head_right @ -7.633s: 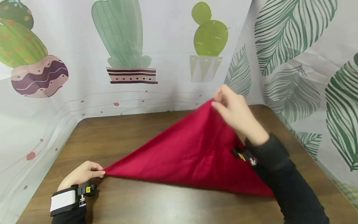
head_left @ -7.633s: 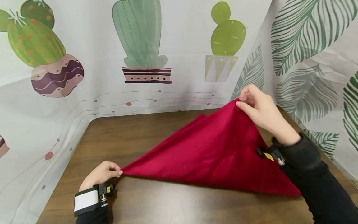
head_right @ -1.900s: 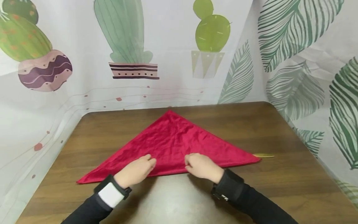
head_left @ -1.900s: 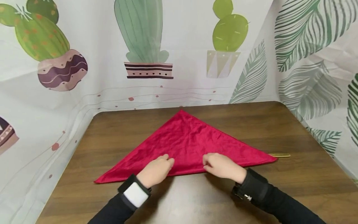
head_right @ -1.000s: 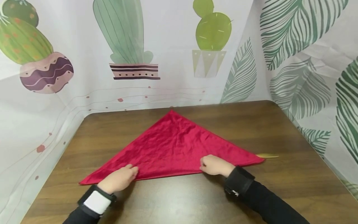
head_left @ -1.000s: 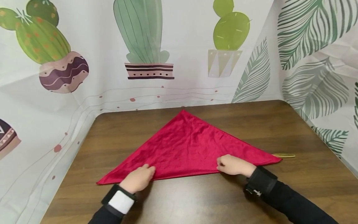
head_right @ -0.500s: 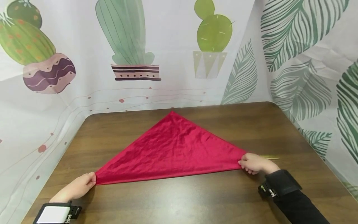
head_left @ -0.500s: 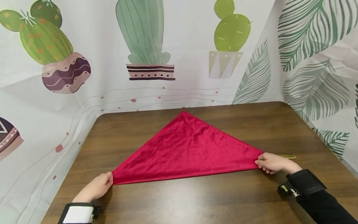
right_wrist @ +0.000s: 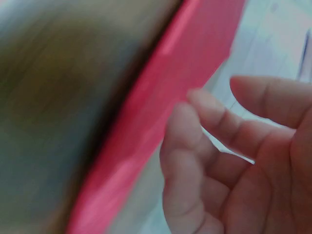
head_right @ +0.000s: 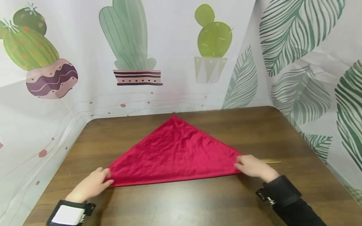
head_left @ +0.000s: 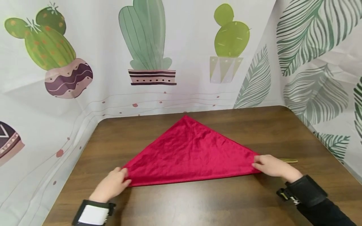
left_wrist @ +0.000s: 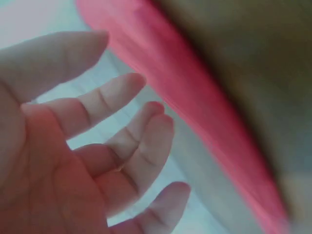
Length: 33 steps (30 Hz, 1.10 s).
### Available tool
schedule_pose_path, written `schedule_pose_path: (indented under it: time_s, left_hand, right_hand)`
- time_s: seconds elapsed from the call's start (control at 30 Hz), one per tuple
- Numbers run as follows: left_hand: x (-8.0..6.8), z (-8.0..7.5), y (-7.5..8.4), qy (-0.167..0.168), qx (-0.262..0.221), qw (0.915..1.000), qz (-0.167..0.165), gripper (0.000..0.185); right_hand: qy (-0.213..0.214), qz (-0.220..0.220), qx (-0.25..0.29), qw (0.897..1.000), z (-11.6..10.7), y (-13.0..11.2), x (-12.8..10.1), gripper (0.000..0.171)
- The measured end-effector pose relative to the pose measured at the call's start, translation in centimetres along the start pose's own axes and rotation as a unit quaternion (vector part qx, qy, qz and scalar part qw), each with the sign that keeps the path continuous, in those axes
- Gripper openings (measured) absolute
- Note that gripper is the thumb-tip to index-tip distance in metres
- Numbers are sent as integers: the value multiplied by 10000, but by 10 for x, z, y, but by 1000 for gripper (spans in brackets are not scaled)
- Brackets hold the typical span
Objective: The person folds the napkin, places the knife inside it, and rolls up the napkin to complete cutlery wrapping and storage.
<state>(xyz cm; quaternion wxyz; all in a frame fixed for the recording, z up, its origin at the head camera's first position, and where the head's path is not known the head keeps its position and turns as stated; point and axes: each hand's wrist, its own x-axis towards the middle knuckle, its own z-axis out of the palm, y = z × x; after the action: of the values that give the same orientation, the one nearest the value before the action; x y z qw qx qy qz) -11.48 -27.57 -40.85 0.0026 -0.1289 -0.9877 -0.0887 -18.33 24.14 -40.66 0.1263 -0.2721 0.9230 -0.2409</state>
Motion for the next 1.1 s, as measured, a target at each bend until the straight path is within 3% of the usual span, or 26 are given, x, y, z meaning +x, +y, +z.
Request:
schedule_pose_path:
  time_s: [0.1,0.23,0.33,0.5,0.67,0.87,1.1]
  left_hand:
    - [16,-3,47,312,23,9958,856,18]
    - [45,-5,99,487,75,9778,2038,21]
    - [65,4,124,314,188,9689,2448,19]
    - [77,23,149,-289,217,9711,2359,21]
    - [73,37,155,-694,277,9745,2115,25]
    - [70,40,155,-844,272,9762,1981,25]
    - [73,39,160,-977,132,9795,1759,26]
  right_hand:
    - [444,-718,-785,9933,11,-33,17,11]
    - [560,-1155,-1262,9837,26,-75,46,5]
    - [529,-1357,-1322,9805,40,-96,67,11]
    - [306,-1400,-1477,9786,63,-113,88,14]
    - [-15,-1386,-1751,9747,77,-119,91,15]
    - [-353,-1097,-2074,9714,78,-125,101,21]
    - [-701,-404,-2241,9712,77,-125,140,34]
